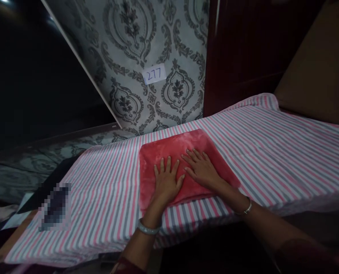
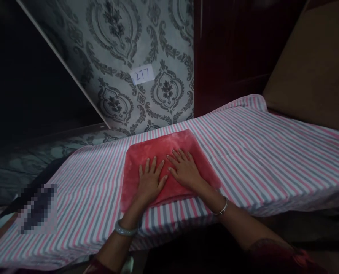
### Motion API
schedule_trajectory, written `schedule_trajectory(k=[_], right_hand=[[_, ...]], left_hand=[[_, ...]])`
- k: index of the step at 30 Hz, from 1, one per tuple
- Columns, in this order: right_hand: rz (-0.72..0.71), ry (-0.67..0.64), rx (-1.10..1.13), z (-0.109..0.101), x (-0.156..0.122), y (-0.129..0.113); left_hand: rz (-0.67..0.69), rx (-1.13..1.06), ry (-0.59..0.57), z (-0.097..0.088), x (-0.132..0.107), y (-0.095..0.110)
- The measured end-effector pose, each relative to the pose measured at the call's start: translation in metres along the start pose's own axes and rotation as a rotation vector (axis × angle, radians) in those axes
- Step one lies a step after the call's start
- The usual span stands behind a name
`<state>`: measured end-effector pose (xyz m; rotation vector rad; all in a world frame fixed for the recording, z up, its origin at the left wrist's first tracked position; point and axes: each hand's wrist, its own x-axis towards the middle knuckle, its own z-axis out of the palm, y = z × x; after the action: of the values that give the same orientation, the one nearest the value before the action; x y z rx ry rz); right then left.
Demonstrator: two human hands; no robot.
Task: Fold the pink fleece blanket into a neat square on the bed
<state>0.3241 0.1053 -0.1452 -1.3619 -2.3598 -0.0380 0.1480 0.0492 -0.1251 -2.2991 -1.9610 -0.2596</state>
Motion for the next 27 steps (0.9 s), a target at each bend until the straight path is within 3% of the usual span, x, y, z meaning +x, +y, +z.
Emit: schedule_trajectory(k=[10,13,16,19,22,27], right_hand=[[-0.019,-0.073,-0.006,-0.010,0.003,0.003],[-0.037,-0.065,-0.037,-0.017,-0.009,0.016],[-0.002,0.013,-0.083,-0.021,-0.032,0.038],[0.035,0.096,-0.081,-0.018,-0.055,0.059],[-0.009,0.131,0.008,-0.013,-0.066,0.070],[0.017,0.174,0.133,-0.005,-0.071,0.072]], left_hand=[[-0.013,-0.010,-0.038,-0.011,0.004,0.001],[-0.012,-0.015,-0.076,-0.024,-0.004,-0.007],[-0.049,0.022,0.001,-0.029,-0.023,-0.026],[-0.102,0.014,0.114,-0.020,-0.043,-0.050],[-0.054,-0.089,0.183,-0.001,-0.053,-0.066],[-0.002,-0.166,0.251,0.017,-0.054,-0.071]])
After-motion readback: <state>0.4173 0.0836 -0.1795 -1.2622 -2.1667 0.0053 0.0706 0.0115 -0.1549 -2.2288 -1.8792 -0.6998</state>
